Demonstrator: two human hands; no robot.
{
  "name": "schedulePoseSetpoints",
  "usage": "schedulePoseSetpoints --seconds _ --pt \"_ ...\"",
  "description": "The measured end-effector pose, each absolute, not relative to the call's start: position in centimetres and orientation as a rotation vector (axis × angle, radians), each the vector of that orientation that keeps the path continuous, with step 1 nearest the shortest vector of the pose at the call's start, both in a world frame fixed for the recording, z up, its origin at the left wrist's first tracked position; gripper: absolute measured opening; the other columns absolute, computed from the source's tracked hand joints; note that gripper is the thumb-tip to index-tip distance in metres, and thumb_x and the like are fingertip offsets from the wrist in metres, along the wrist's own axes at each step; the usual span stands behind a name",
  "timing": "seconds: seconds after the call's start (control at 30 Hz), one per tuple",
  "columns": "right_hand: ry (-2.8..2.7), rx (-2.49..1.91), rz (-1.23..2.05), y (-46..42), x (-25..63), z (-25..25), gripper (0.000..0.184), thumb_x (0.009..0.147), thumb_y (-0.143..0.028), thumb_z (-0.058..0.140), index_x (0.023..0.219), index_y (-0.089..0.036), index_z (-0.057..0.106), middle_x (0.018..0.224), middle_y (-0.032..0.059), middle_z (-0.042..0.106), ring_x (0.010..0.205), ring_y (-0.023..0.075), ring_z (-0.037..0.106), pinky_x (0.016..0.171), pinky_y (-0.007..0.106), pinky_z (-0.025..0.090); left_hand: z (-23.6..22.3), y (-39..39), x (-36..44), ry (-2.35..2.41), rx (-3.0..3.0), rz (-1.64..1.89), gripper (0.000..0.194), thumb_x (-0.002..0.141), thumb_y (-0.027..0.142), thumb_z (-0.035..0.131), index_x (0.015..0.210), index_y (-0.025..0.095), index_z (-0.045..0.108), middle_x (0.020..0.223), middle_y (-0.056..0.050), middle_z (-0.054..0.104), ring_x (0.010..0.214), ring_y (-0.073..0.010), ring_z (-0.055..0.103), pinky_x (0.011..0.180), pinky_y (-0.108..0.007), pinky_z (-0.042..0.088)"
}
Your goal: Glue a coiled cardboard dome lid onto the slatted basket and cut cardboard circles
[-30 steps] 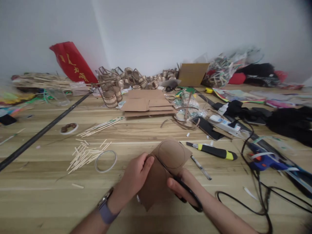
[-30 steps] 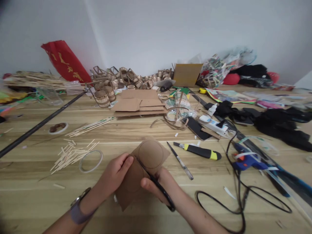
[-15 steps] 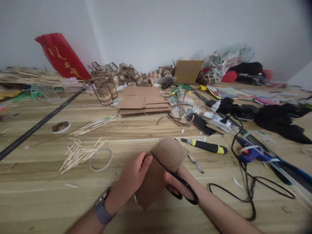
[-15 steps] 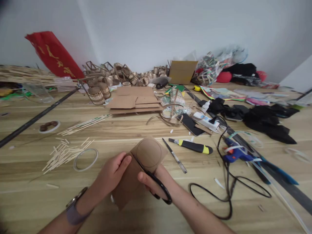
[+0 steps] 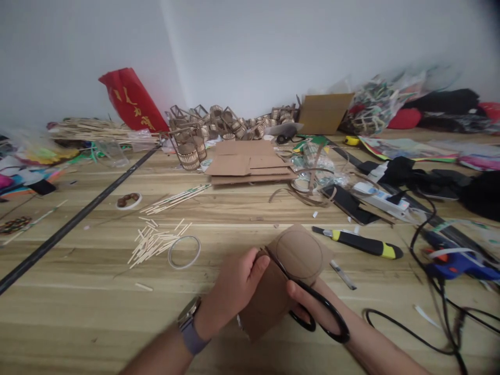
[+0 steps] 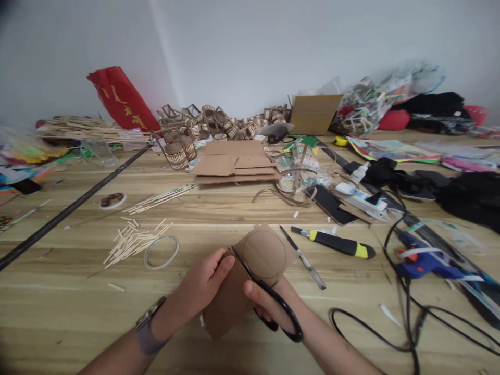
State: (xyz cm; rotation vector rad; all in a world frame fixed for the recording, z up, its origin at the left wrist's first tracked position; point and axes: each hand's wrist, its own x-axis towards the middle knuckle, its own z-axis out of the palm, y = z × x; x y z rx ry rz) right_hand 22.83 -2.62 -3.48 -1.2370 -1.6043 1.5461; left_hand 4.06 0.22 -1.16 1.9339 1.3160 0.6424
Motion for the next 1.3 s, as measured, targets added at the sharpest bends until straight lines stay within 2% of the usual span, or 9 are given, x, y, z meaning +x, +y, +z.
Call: schedulePoseSetpoints --seconds 0.37,0.57,0.73,0.9,0.97,1.1,1.2,1.3 --pt "-1.52 -1.349 1.509 -2.5 22.5 -3.3 0.075 0.054 -0.097 0.046 0.05 -0.023 0.038 0.036 -0.0072 0.031 0.032 0.0044 0.024 0.032 0.02 0.016 -1.2 0.5 3.9 1.29 1.845 0.663 0.04 0.095 0.052 0.035 0.07 0.022 0.04 0.063 0.003 0.046 0.061 -0.0156 0.043 0.056 -0.028 0.023" --pt "-1.531 -1.285 1.529 -2.6 22.7 -3.7 0.073 0.06 -0.095 0.044 0.05 -0.023 0.038 0.034 -0.0074 0.029 0.029 0.0049 0.024 0.031 0.021 0.014 -1.1 1.2 3.3 1.167 1.815 0.686 0.04 0.094 0.052 0.039 0.069 0.021 0.042 0.064 0.004 0.046 0.064 -0.0143 0.044 0.057 -0.027 0.025" --pt "-1.609 -1.268 1.511 -2.6 23.0 -3.8 0.074 0.066 -0.095 0.035 0.045 -0.024 0.036 0.035 -0.0049 0.029 0.031 0.0063 0.024 0.032 0.022 0.013 -0.9 1.6 3.0 1.074 1.747 0.689 0.043 0.093 0.054 0.042 0.067 0.02 0.043 0.063 0.005 0.04 0.062 -0.012 0.037 0.056 -0.026 0.026" --pt "-1.677 -1.279 1.458 -2.7 22.9 -3.5 0.075 0.069 -0.094 0.029 0.041 -0.024 0.034 0.034 -0.0025 0.03 0.032 0.0079 0.026 0.034 0.024 0.014 -1.4 1.9 2.7 1.022 1.658 0.684 0.048 0.091 0.06 0.044 0.068 0.018 0.048 0.062 0.006 0.038 0.06 -0.0109 0.035 0.053 -0.025 0.024" --pt "-1.646 -1.328 1.432 -2.7 23.0 -3.6 0.075 0.068 -0.094 0.03 0.041 -0.024 0.035 0.033 -0.0026 0.03 0.031 0.0081 0.026 0.034 0.025 0.015 -1.9 2.1 2.5 0.986 1.588 0.661 0.052 0.087 0.066 0.047 0.07 0.017 0.052 0.062 0.005 0.042 0.059 -0.0107 0.037 0.052 -0.024 0.026" --pt "-1.584 -1.375 1.364 -2.7 23.3 -3.8 0.075 0.071 -0.092 0.034 0.038 -0.024 0.035 0.031 -0.0028 0.029 0.029 0.0087 0.026 0.034 0.026 0.018 -2.6 2.4 2.2 0.867 1.362 0.598 0.06 0.076 0.074 0.058 0.082 0.015 0.063 0.07 0.0 0.059 0.064 -0.0136 0.05 0.056 -0.024 0.036" --pt "-1.557 -1.306 1.361 -2.5 23.4 -3.4 0.075 0.074 -0.089 0.034 0.038 -0.024 0.033 0.03 -0.0028 0.029 0.028 0.0083 0.025 0.032 0.025 0.017 -2.6 2.4 2.2 0.783 1.214 0.572 0.06 0.068 0.073 0.068 0.085 0.015 0.067 0.077 -0.003 0.065 0.069 -0.0155 0.055 0.062 -0.025 0.041" --pt "-1.517 -1.222 1.46 -2.1 23.3 -2.7 0.072 0.074 -0.088 0.038 0.043 -0.023 0.038 0.032 -0.0046 0.031 0.028 0.0073 0.024 0.032 0.024 0.017 -2.4 2.3 2.3 0.728 1.12 0.544 0.057 0.064 0.069 0.074 0.083 0.015 0.068 0.079 -0.003 0.066 0.069 -0.0145 0.055 0.064 -0.025 0.042"
